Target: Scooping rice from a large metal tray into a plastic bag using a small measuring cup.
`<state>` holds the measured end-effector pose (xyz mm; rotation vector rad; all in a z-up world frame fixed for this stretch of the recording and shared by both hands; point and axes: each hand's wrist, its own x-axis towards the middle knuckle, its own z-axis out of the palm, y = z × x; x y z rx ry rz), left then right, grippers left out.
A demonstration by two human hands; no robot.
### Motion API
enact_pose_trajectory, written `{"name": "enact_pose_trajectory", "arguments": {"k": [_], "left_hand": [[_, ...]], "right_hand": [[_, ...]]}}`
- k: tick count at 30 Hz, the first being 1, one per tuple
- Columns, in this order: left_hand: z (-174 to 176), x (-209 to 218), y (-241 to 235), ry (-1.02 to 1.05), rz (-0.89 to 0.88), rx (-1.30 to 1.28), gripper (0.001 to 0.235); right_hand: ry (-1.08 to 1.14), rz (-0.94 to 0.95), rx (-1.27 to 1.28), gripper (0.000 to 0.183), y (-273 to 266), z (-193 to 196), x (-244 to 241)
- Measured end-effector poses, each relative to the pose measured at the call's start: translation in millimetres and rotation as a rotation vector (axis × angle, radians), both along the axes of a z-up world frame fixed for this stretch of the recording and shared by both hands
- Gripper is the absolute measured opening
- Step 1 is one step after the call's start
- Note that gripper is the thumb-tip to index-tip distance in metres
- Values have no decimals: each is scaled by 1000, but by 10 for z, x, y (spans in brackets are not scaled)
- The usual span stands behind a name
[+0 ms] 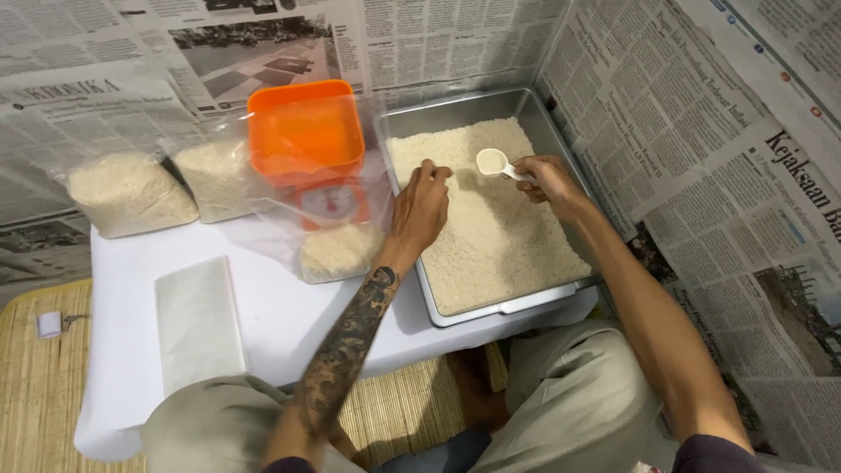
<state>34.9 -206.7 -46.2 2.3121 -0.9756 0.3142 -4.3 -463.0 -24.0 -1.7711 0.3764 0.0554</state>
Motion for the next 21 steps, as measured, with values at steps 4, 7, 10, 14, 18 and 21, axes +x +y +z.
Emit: {"name": "enact_pose_trajectory", "arguments": {"k": [4,7,10,14,18,21], "left_hand": [[275,-12,189,-187,-123,137,20],[789,-34,466,-370,-189,136,13],[1179,152,820,-476,-182,-68,7],[1630,211,1493,-580,50,-119,16],[1550,327,1949,-505,200,-9,32],[1494,349,1996,-469,163,-34,26]], "right_hand": [[-13,22,22,13,63,96,-21],[-70,66,10,17,134,162,-11],[-105,46,26,17,281,339,3],[-90,52,104,27,382,463,50],[-114,87,118,26,523,529,82],[-119,80,119,26,577,551,122]]}}
